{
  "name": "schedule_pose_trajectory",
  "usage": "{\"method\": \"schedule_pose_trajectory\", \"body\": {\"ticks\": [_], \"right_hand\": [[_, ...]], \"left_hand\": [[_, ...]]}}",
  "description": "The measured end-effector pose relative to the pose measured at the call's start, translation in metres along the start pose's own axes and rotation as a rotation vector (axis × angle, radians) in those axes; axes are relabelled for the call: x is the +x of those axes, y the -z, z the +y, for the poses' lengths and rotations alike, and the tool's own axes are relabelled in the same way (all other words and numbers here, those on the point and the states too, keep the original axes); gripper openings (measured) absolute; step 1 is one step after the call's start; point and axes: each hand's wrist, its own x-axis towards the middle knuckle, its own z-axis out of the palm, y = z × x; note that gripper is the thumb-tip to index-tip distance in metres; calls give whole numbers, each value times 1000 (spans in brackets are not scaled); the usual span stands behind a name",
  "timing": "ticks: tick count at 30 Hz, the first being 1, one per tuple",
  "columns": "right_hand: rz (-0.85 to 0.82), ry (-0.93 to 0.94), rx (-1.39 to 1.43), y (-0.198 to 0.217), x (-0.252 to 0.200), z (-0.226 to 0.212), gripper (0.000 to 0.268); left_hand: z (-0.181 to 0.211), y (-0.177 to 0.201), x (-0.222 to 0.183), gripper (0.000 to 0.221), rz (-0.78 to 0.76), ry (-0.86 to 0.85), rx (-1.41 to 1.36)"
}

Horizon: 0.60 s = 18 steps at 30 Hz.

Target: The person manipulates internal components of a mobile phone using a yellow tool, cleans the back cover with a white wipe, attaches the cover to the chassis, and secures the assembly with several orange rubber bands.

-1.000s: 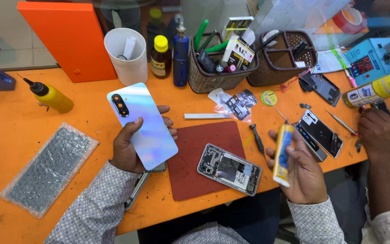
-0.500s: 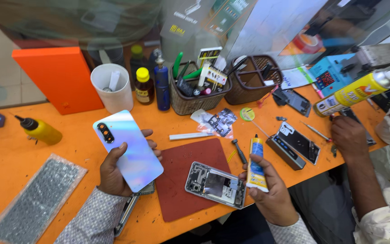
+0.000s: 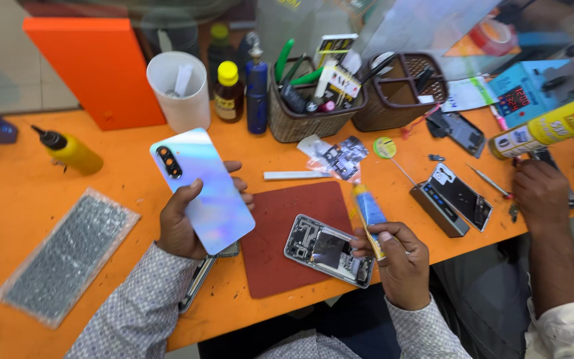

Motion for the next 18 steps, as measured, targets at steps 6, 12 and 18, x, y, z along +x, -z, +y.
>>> {"method": "schedule_pose_trajectory", "body": {"ticks": [6,12,18], "right_hand": [[-105,-107,-180,2,4,-12,72],[102,-190,238,17,4,4,45],[19,-219,126,4,9,-2,46]], "left_hand": [[2,-1,1,75,-15,5,0],[1,-5,0,75,11,2,50],[3,-9,0,74,23,19,88]]}}
